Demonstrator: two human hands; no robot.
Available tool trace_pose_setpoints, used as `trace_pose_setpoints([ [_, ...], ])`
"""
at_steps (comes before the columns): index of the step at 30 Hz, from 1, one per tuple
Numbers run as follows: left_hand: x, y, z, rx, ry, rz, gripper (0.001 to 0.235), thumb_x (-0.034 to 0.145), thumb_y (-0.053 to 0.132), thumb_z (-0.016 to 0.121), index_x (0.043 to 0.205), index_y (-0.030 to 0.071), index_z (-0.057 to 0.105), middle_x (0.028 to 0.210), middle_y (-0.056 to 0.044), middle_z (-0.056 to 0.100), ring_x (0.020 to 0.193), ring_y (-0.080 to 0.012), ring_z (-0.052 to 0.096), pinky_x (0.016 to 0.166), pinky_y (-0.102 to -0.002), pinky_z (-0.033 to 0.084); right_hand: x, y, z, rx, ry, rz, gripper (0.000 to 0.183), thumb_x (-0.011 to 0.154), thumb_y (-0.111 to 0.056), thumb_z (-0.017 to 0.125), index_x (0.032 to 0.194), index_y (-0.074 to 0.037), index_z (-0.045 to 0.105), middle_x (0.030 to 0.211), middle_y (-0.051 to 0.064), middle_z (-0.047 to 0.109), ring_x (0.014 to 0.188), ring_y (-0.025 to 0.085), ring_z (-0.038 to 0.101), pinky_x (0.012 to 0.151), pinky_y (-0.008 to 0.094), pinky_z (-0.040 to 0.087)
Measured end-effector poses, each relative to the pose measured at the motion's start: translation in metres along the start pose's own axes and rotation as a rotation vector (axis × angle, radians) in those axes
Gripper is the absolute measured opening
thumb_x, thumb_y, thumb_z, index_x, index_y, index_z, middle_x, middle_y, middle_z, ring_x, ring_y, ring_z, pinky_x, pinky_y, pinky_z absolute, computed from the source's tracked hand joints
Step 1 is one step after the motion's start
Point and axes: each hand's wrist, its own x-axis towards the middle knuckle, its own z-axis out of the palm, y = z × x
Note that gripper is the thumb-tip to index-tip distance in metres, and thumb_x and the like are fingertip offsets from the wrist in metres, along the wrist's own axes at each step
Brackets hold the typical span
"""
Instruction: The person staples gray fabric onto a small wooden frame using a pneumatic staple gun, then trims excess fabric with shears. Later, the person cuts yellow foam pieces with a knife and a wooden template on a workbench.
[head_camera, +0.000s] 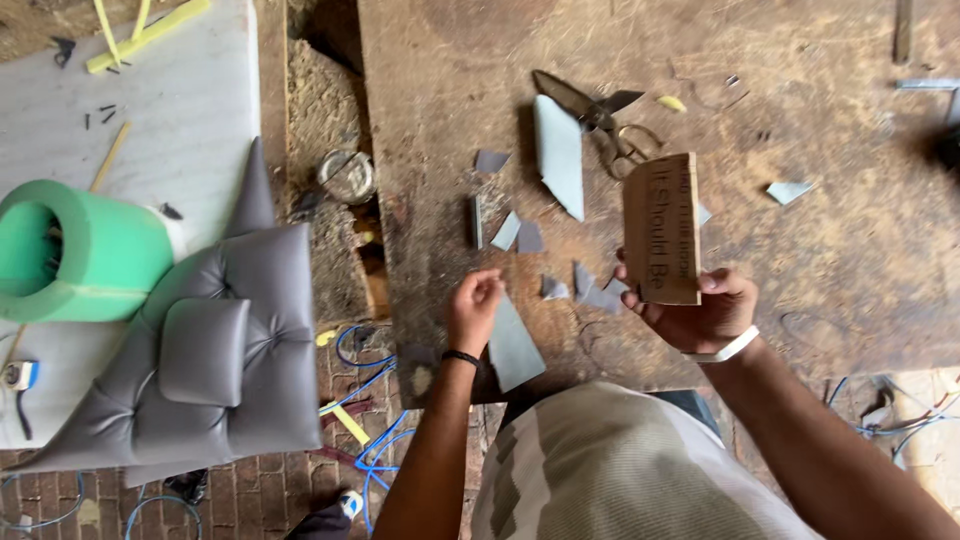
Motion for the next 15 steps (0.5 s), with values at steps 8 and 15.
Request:
trace_pose_setpoints([
  [8, -0.014, 0.083, 0.034, -0.385, -0.485, -0.043, 0.043, 0.088, 0.018, 0.078, 0.123, 0.003, 0.058, 0.095, -0.012, 0.076, 0.079, -0.0160, 0.073, 0.068, -0.029, 0.063, 0.004, 0.063, 0.036, -0.112, 0.057, -0.093, 0.088, 0.070, -0.021, 0.079, 0.148, 0.004, 0.047, 0.140, 0.023, 0.059, 0.128, 0.036, 0.055, 0.120, 0.046, 0.034],
  [15, -0.007, 0.062, 0.007, -0.306, -0.622, -0.320, 0.031, 0.091, 0.008, 0.070, 0.119, 0.002, 0.061, 0.090, -0.014, 0.075, 0.073, -0.0172, 0.073, 0.066, -0.029, 0.065, 0.002, 0.081, 0.012, -0.273, 0.155, -0.150, 0.087, 0.062, -0.014, 0.075, 0.146, -0.006, 0.050, 0.137, 0.018, 0.060, 0.130, 0.034, 0.057, 0.118, 0.049, 0.036],
])
